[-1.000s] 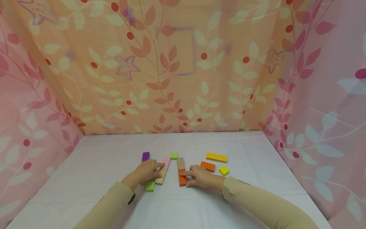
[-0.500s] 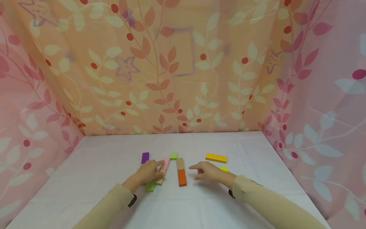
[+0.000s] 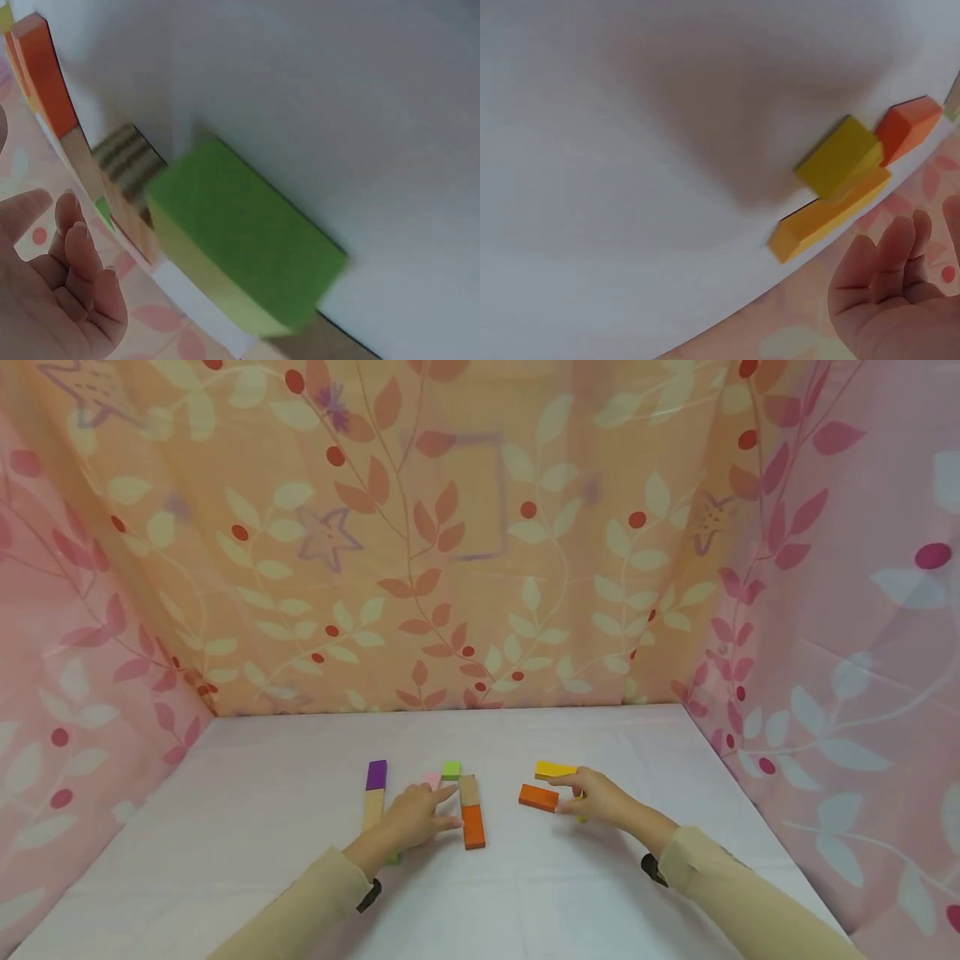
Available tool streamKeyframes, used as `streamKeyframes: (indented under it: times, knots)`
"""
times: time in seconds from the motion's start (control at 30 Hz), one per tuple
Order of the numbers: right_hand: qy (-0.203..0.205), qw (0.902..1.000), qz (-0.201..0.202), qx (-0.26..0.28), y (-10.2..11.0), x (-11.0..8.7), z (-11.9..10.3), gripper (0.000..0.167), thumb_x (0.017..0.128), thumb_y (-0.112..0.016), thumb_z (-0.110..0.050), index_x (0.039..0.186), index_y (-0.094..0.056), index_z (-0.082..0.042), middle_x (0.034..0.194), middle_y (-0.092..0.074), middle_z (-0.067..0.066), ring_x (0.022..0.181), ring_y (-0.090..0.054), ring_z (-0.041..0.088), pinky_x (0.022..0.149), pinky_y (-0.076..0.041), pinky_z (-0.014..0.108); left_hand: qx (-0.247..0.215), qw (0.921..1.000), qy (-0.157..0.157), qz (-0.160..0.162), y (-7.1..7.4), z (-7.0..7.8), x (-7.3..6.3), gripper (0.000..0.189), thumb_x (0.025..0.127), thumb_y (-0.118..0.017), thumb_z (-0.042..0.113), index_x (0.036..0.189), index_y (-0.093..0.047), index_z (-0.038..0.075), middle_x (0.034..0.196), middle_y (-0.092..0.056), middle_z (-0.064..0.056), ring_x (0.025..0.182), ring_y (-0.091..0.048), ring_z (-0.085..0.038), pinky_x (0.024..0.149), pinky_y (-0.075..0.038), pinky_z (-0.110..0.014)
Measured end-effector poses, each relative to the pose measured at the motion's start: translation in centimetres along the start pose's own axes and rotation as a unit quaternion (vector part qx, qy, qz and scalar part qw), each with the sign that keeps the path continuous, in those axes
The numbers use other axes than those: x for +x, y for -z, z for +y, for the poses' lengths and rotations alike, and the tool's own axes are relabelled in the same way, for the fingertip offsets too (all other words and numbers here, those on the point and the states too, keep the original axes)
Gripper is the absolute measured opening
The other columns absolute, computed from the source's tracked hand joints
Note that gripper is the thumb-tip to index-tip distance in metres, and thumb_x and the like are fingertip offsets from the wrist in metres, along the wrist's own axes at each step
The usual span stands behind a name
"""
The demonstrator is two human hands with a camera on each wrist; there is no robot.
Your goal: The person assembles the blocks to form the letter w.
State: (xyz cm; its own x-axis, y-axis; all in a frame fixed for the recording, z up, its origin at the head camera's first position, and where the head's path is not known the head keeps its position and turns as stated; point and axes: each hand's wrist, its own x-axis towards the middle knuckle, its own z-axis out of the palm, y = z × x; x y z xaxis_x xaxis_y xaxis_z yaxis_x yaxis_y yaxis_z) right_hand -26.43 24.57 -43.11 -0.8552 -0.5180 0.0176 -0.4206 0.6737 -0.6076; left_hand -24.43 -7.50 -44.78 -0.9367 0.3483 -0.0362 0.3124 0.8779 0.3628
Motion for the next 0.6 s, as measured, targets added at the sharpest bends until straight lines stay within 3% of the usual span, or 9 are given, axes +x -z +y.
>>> streamKeyframes:
  times: [0.27, 0.4, 0.6]
  knots:
    - [-0.03, 0.9993, -0.021, -0.008, 0.5, -1.1, 2.0, 0.058, 0.078, -0.081, -0.012, 0.13, -0.058, 0.003, 0.084, -0.045, 0.006, 0.076, -0.041, 0.02, 0.064, -0.036, 0.027, 0.045, 0.9989, -0.011, -0.006, -0.6, 0.7, 0.7, 0.066, 0.08, -0.072, 0.054, 0.135, -0.059, 0.019, 0.107, -0.061, -0.015, 0.095, -0.052, -0.028, 0.085, -0.044, -0.045]
    - [-0.076, 0.9966, -0.034, -0.005, 0.4, -1.4, 2.5, 0.062, 0.077, -0.082, -0.012, 0.132, -0.057, 0.001, 0.087, -0.046, 0.007, 0.079, -0.042, 0.021, 0.067, -0.039, 0.029, 0.049, 0.9987, -0.002, -0.015, -0.9, 0.9, 0.8, 0.066, 0.081, -0.072, 0.053, 0.136, -0.059, 0.02, 0.1, -0.059, -0.011, 0.089, -0.048, -0.024, 0.081, -0.042, -0.041]
    - [-0.105, 0.9938, -0.034, -0.014, 0.4, -1.5, 3.0, 0.057, 0.08, -0.079, -0.009, 0.132, -0.058, -0.003, 0.09, -0.049, 0.006, 0.083, -0.045, 0.022, 0.072, -0.043, 0.034, 0.077, 0.997, -0.004, -0.013, -1.2, 1.2, 1.1, 0.063, 0.083, -0.069, 0.054, 0.136, -0.059, 0.021, 0.107, -0.06, -0.015, 0.092, -0.05, -0.026, 0.079, -0.043, -0.041]
